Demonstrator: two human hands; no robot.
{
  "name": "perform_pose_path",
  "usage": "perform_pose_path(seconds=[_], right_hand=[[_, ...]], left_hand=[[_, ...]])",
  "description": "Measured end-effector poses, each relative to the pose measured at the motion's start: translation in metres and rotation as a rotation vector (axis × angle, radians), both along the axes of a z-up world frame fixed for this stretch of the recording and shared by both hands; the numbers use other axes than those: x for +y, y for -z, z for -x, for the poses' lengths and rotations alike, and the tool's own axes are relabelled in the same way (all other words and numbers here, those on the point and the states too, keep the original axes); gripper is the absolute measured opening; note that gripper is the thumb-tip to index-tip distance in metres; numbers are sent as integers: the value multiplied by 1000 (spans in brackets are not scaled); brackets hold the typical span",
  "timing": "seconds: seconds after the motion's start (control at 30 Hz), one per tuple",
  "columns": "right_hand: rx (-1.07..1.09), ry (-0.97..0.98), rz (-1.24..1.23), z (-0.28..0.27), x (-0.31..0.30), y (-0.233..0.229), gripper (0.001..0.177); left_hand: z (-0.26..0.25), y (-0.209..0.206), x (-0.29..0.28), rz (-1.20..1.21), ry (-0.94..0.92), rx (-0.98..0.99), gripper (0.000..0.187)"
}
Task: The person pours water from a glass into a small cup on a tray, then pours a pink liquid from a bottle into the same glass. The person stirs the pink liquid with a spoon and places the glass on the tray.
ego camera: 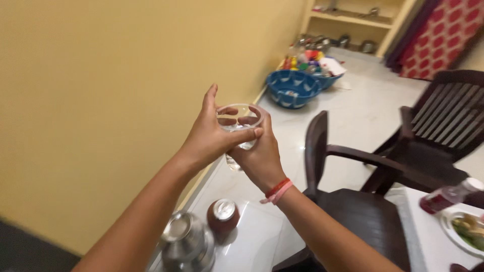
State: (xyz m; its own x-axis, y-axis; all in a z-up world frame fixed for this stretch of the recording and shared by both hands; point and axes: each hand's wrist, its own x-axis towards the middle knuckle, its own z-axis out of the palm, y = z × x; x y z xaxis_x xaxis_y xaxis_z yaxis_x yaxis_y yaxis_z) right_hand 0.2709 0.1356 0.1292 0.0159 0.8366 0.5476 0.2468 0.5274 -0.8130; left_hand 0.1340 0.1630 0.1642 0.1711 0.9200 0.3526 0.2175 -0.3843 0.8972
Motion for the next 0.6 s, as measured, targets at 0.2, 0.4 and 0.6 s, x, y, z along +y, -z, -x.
perform_pose_path(seconds=[0.2,0.4,0.6], right_hand=[[79,73,-154,-62,40,-20,69],[112,269,-124,-123,62,-26,67],[147,421,-88,-162,61,-25,70]], left_hand=[[-67,-29,44,-78,175,20,145],[-130,-51,73,-88,374,64,146],[-179,-54,99,-83,470,186,146]])
